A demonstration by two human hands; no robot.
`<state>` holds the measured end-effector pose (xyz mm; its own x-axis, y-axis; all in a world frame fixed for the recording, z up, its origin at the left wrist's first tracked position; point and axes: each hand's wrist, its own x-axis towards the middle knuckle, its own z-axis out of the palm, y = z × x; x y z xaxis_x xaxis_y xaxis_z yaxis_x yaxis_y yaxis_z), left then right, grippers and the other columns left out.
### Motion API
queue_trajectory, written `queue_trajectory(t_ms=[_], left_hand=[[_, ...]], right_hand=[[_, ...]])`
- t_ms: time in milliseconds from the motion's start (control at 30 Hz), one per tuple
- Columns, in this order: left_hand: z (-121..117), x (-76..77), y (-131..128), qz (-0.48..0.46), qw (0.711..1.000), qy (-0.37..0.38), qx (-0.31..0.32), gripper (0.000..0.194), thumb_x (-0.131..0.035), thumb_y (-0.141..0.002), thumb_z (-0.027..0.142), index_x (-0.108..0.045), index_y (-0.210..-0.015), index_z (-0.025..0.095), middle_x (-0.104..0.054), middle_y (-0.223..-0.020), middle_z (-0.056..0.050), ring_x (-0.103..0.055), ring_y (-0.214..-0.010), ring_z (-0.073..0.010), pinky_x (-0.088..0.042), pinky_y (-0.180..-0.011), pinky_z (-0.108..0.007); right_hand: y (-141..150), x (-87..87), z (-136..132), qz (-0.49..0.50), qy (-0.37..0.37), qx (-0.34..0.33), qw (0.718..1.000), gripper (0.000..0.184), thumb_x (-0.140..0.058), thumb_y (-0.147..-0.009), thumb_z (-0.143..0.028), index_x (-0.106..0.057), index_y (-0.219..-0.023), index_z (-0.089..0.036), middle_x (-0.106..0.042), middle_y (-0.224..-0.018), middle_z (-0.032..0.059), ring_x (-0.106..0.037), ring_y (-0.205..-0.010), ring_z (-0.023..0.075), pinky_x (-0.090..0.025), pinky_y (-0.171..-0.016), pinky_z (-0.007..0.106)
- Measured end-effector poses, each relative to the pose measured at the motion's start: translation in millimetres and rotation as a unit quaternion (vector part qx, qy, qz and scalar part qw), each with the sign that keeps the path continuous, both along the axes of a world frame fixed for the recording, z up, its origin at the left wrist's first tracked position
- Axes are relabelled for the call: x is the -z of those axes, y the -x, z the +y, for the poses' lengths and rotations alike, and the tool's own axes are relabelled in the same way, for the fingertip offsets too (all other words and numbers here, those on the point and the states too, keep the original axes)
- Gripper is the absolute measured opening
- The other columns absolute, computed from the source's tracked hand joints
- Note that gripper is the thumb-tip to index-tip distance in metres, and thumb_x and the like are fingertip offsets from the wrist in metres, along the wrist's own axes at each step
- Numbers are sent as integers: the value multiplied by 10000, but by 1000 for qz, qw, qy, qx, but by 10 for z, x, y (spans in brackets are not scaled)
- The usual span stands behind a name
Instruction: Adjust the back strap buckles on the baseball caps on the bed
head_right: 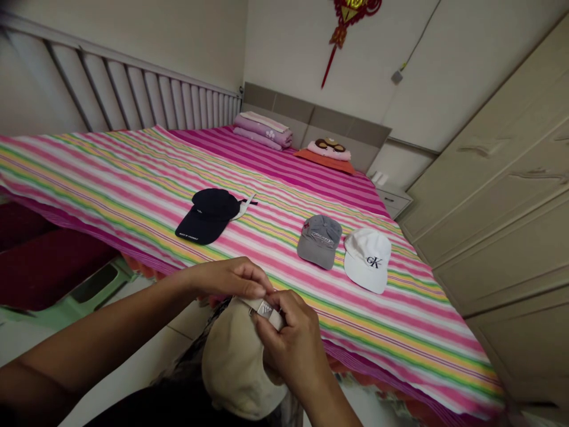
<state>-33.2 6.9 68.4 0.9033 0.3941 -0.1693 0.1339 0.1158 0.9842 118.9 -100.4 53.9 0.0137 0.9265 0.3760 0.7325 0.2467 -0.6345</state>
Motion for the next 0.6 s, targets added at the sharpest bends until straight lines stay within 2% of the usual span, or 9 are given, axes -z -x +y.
queue_trajectory(t_ms=[67,167,233,333,467,600], left_hand=[[-17,-53,-30,41,998,2,47,231,-619,-677,361,-619,-745,139,-483,-474,59,-411,-407,-52,-339,-431,-177],[-35,-3,-67,44,997,29,56,204,-653,-638,339,-593,-658,145,-473,-481,62,-382,-404,-39,-314,-412,-164],[-46,81,-80,31,998,46,38,201,-673,-614,320,-586,-637,140,-505,-527,51,-411,-452,-39,-321,-439,-158],[-59,188,-84,30,997,67,12,211,-688,-592,316,-598,-659,138,-541,-572,35,-452,-501,-49,-351,-483,-164],[-73,219,-84,28,996,84,12,228,-694,-579,328,-599,-662,139,-548,-566,32,-454,-483,-51,-356,-474,-172],[-86,210,-87,26,996,84,21,210,-685,-587,320,-596,-645,138,-539,-548,37,-442,-478,-48,-351,-468,-167]], right_hand=[[-8,-3,-6,21,16,-2,1000,78,-627,-656,-247,-559,-679,-218,-497,-554,-22,-471,-538,144,-330,-484,243],[-53,-7,-14,119,81,-34,989,174,-673,-619,-275,-557,-733,-212,-531,-638,-12,-479,-594,146,-360,-520,240],[-99,-8,-11,221,144,-75,962,239,-657,-646,-346,-548,-805,-205,-536,-680,-9,-467,-586,130,-366,-514,230],[-170,3,4,317,234,-102,913,279,-506,-761,-462,-544,-775,-186,-499,-570,-27,-397,-458,88,-309,-422,199],[-211,42,28,346,323,-129,871,431,-417,-789,-526,-531,-596,-158,-466,-455,-22,-341,-378,69,-228,-370,194],[-193,69,33,381,333,-165,847,419,-492,-751,-515,-484,-530,-159,-426,-435,-37,-284,-374,54,-196,-383,197]])
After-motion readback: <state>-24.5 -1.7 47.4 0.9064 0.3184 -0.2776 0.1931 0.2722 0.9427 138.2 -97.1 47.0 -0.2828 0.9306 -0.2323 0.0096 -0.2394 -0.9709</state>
